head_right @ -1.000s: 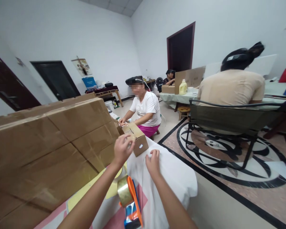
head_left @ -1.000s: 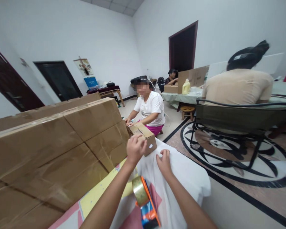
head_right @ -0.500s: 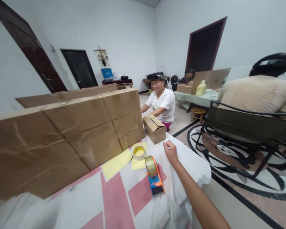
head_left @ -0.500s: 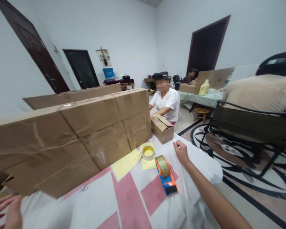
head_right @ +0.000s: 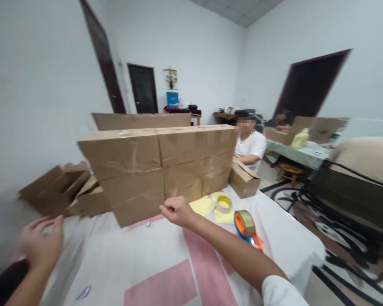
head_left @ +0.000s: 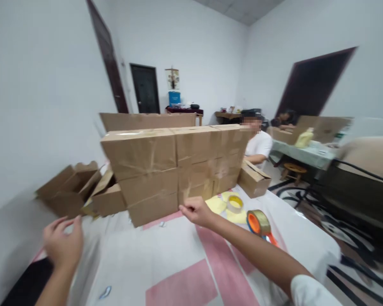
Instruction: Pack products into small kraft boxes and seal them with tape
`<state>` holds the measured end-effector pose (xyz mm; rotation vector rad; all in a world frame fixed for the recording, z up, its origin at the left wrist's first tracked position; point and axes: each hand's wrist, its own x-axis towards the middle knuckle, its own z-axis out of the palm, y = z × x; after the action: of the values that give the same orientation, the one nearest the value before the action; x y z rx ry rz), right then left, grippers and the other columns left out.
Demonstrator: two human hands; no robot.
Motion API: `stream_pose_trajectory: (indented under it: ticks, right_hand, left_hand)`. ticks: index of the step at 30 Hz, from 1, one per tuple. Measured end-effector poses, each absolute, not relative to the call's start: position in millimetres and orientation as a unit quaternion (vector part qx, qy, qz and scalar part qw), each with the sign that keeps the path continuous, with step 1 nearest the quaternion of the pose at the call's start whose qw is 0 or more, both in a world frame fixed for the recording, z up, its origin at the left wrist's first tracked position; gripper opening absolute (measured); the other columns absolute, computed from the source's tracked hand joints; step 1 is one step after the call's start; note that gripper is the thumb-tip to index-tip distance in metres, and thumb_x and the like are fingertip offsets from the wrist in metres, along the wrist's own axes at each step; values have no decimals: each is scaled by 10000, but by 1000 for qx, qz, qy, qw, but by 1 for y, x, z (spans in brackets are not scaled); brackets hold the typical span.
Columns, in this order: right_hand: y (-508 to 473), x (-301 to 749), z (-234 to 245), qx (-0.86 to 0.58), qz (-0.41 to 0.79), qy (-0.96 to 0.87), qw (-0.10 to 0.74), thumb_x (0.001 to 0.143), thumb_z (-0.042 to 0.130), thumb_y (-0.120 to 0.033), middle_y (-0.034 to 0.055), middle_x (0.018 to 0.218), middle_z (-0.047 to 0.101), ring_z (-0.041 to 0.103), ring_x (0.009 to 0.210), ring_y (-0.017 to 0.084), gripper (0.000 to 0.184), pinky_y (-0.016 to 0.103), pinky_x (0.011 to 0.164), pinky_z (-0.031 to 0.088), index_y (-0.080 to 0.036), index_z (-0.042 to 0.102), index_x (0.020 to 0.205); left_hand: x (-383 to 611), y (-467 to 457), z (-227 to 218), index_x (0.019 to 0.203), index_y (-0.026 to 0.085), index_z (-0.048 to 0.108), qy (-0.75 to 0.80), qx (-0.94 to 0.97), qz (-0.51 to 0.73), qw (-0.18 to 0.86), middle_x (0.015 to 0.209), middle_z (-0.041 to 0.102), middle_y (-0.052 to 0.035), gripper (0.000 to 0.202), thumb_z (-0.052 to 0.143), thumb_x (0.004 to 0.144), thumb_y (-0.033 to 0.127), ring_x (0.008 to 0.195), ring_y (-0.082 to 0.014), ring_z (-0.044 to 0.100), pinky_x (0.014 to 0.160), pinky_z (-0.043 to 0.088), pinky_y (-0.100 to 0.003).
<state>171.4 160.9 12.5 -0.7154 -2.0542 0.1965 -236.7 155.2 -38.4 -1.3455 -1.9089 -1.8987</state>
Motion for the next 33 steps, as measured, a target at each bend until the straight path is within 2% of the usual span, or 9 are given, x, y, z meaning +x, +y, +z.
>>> stream_pose_trajectory:
  ticks: [3,8,11,14,21,23,27,30,33]
  right_hand:
    - [163,88,-9,-229,127,-853,450,984,463,-330,-27,563,418,437,556,122,415,255,571,344,-223,351,599]
    - [171,-42,-45,-192,239,-817,488,999,434,-313,87,925,705,665,919,184,235,302,861,515,-198,621,916]
    - [191,-106,-64,-315,319,-731,516,922,540,-289,185,1381,587,528,1342,256,397,423,1109,440,-148,548,1293]
    - [212,-141,-79,-465,350,-634,509,843,592,-228,261,1534,400,362,1473,320,642,523,1182,352,-84,395,1437]
    - [215,-166,-100,-301,324,-745,500,843,522,-178,170,1337,594,544,1317,248,506,427,1170,406,-122,520,1346]
    - [218,-185,-100,-286,366,-768,442,842,555,-200,189,1461,531,476,1410,263,613,428,1198,377,-94,467,1439]
    - [230,-224,-94,-345,428,-747,374,808,620,-206,241,1673,129,113,1571,309,919,475,1274,178,15,185,1587]
    - [236,-235,-94,-336,422,-738,404,839,557,-173,195,1661,231,189,1562,262,822,424,1279,183,-24,252,1587]
    - [241,-239,-105,-314,427,-738,418,828,548,-154,177,1654,268,216,1555,255,796,409,1277,193,-42,300,1576]
  left_hand:
    - [-263,178,-68,763,231,561,-677,-419,-600,72,999,615,-94,267,512,789,493,1145,-353,580,1092,437,-595]
    - [-304,207,-98,1217,125,582,-732,-361,-574,72,1371,538,-219,658,654,759,592,1348,-391,468,1170,352,-560]
    - [-327,227,-103,1422,78,394,-749,-326,-574,56,1489,415,-293,984,770,691,619,1436,-428,368,1182,319,-592]
    - [-345,249,-101,1467,81,311,-754,-308,-579,37,1488,398,-308,1106,829,645,608,1432,-436,375,1161,347,-610]
    - [-353,278,-105,1483,70,287,-741,-305,-595,67,1449,442,-262,1072,826,683,538,1386,-367,429,1173,363,-520]
    - [-350,283,-109,1490,62,287,-746,-302,-589,68,1457,411,-279,1062,808,703,549,1360,-373,453,1157,377,-526]
    - [-344,285,-100,1518,69,306,-764,-304,-563,86,1464,354,-296,1016,762,752,555,1373,-444,400,1140,332,-631]
    - [-345,281,-76,1555,172,304,-757,-348,-536,139,1539,301,-232,1035,786,729,568,1435,-437,290,1186,245,-631]
    - [-355,278,-50,1375,229,554,-750,-428,-463,200,1601,256,-184,739,789,743,534,1455,-451,232,1173,242,-654]
